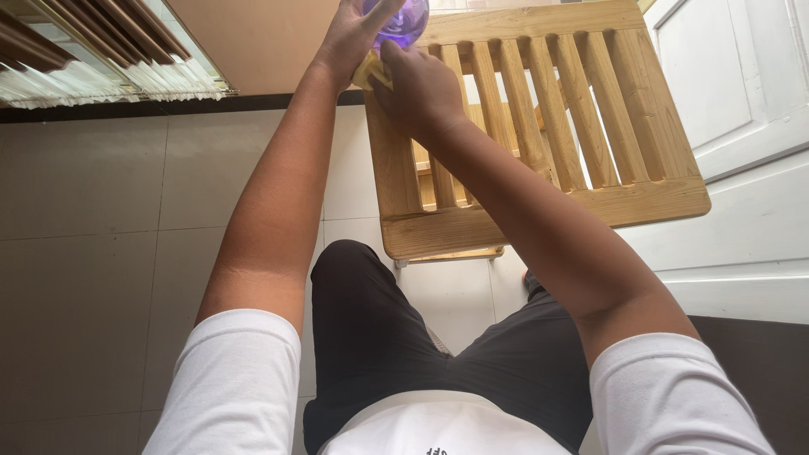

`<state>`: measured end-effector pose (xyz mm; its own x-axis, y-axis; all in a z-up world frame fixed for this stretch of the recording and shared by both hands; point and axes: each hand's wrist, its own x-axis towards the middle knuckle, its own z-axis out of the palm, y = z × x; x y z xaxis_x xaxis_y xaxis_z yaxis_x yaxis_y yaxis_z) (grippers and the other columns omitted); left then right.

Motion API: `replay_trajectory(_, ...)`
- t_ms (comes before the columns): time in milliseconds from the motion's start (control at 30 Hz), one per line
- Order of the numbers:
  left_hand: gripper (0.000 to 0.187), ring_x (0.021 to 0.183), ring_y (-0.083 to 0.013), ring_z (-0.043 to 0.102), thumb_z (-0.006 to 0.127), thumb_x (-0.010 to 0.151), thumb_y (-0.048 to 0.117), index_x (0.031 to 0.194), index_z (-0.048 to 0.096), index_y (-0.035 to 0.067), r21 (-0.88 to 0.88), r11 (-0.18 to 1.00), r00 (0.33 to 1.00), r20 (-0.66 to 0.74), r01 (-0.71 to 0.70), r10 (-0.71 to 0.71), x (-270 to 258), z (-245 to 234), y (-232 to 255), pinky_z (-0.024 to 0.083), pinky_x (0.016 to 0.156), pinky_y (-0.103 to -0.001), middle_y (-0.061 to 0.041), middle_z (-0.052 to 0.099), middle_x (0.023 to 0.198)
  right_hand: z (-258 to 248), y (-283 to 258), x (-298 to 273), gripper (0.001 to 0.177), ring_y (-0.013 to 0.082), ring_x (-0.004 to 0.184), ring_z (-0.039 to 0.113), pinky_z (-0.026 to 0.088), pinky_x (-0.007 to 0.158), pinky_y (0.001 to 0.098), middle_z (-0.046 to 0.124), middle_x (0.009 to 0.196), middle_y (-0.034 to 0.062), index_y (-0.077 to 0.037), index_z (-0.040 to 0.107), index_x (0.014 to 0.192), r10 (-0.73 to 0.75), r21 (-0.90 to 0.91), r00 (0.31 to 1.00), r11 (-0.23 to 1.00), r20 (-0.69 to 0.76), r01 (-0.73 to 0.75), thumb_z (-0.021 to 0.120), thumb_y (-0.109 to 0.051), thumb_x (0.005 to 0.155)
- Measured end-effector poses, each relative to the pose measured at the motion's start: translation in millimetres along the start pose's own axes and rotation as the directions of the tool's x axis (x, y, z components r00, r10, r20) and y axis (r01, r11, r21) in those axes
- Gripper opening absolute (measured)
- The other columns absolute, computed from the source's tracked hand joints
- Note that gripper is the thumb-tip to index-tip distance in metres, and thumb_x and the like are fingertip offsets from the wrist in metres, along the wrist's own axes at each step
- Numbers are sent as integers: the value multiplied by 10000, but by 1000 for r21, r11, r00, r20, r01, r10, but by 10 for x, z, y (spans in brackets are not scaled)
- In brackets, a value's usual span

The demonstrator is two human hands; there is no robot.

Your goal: The person cleans a small wooden slatted stool by hand, using a cloth to wipe the top surface, slats, and legs while holding a spray bottle.

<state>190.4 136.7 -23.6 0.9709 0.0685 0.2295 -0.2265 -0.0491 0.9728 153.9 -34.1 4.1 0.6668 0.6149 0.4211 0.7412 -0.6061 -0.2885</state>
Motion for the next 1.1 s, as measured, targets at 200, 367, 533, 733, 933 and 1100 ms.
replay_trajectory(200, 829, 1052, -172, 742, 754, 803, 714, 1263, 644, 33, -18, 997, 997, -5, -73, 73, -33, 70, 30, 631, 953, -333, -97, 722, 1111, -436, -335, -628, 317, 328, 778, 722, 558, 655, 482, 718, 890, 140, -85, 609, 1028, 50, 77, 977, 995, 205, -67, 725, -367, 944)
replay_trajectory(367, 794, 1089, -172, 732, 738, 812, 704, 1270, 624, 66, 4, 994, 993, -51, -110, 110, -54, 114, 47, 601, 970, -330, -87, 708, 1128, -934, -700, -1543, 377, 289, 694, 712, 556, 580, 437, 708, 858, 125, -91, 617, 1064, 71, 66, 939, 993, 335, -98, 722, -427, 928)
replay_trajectory(533, 643, 1084, -158, 699, 799, 893, 550, 1245, 622, 43, -78, 962, 961, -110, -261, 252, 79, 125, -245, 575, 968, -327, -70, 685, 1141, -1319, -399, -2198, 425, 254, 866, 757, 606, 707, 393, 760, 1055, 125, -100, 668, 1172, 240, 43, 964, 968, 111, -246, 806, -350, 857)
replay_trajectory(733, 392, 911, -89, 678, 773, 949, 399, 1083, 673, 45, -115, 973, 970, -164, -199, 178, 157, 97, -453, 561, 860, -282, 0, 704, 994, -1736, 707, -2603, 283, 271, 1060, 748, 584, 862, 413, 770, 1156, 114, -124, 747, 1208, 521, 26, 791, 840, -321, -542, 834, -217, 955)
replay_trajectory(933, 433, 981, -106, 644, 787, 966, 395, 1125, 635, 21, -105, 968, 962, -183, -226, 205, 158, 102, -432, 545, 918, -306, -34, 680, 1063, -1417, 620, -2594, 356, 286, 1037, 764, 587, 848, 417, 756, 1096, 119, -55, 631, 1169, 586, 130, 678, 791, -444, -598, 855, -260, 985)
replay_trajectory(1100, 432, 1017, -109, 650, 785, 962, 381, 1159, 618, 35, -56, 975, 956, -215, -215, 199, 157, 102, -434, 531, 938, -303, -32, 680, 1097, -1014, -335, -2473, 401, 304, 1004, 753, 623, 827, 405, 726, 1109, 165, -59, 567, 1250, 493, 204, 837, 867, -235, -454, 783, -170, 931)
